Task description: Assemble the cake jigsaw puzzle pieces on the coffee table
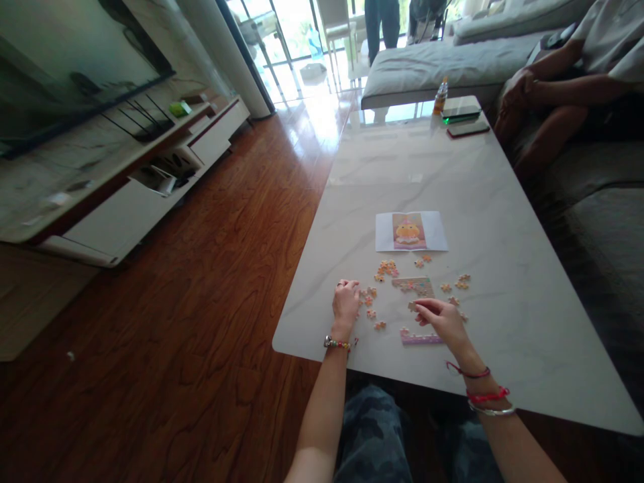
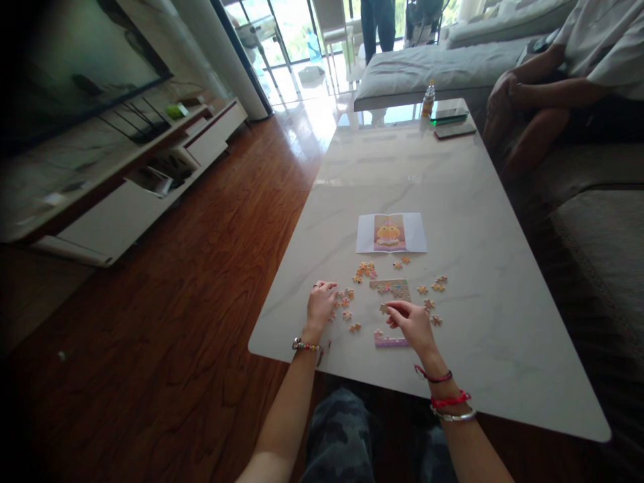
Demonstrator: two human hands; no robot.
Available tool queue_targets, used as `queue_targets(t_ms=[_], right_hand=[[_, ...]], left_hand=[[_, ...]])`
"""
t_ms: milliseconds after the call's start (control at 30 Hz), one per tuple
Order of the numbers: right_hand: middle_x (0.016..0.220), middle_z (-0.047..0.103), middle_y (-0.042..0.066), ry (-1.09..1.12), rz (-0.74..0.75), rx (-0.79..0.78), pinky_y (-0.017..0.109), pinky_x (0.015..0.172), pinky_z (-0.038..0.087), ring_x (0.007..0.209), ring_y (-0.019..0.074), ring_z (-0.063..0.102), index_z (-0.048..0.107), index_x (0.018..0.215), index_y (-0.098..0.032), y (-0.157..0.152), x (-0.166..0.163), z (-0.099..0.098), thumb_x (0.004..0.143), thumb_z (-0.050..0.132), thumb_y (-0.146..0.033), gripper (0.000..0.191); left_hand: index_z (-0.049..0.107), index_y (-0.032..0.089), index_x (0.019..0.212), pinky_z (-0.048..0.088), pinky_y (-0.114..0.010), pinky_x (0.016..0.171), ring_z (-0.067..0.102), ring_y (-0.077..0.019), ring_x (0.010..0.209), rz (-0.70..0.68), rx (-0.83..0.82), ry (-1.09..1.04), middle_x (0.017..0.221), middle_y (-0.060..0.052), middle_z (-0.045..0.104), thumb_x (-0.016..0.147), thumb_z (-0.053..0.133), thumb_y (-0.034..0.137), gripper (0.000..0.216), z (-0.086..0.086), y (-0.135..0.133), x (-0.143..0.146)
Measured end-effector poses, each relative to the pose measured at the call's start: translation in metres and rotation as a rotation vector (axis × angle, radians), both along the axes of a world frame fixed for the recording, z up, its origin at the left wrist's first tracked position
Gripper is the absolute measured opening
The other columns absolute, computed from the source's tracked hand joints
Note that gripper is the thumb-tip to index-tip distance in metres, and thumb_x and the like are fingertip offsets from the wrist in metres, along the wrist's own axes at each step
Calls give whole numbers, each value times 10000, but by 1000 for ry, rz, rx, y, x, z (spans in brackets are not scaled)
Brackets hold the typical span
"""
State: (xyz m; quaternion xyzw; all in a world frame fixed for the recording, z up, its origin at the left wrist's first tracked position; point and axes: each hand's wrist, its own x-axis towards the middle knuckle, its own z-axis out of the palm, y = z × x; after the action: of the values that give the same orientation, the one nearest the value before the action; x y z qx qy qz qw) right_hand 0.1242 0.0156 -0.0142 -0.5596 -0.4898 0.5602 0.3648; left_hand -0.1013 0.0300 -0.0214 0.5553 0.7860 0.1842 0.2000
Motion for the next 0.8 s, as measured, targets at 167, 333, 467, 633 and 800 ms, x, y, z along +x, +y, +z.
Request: queue_targets(t_ms=[167,333,467,633,800], right_hand=[[556,640,53,-23,7,30,262,470,500,487,150,591,651,801,-120,2,-2,6,647,613,-426,345],[551,635,51,-27,9,38,261,476,491,490,149,587,652,801,-120,4,-1,5,649,611,-426,344],[576,643,61,-18,18,30,265,483,483,500,152,589,647,787,-115,5,0,2,648,606,-434,350],[586,648,65,-18,3,28,267,482,481,498,155,592,647,789,-118,6,1,0,644,603,-440,355],[583,644,58,-30,-3,40,255,465,479,490,149,588,649,790,-126,4,3,-3,650,595,-431,340]], left_hand=[[623,210,927,378,-267,817,483,-156,891,-92,-26,38,950,-60,540,742,546,249,203,1,8,13],[623,205,786,360,-276,822,472,-164,911,-123,-49,64,908,-53,540,723,573,257,96,-1,13,19],[593,183,751,374,-268,778,508,-153,859,-127,-28,26,865,-52,576,741,544,247,82,0,14,18],[586,179,789,397,-202,641,555,-99,689,-145,-92,-296,781,-17,632,753,494,200,100,3,15,20],[606,182,783,392,-203,618,563,-110,698,-218,-64,-323,770,-25,643,743,473,189,139,0,24,36]])
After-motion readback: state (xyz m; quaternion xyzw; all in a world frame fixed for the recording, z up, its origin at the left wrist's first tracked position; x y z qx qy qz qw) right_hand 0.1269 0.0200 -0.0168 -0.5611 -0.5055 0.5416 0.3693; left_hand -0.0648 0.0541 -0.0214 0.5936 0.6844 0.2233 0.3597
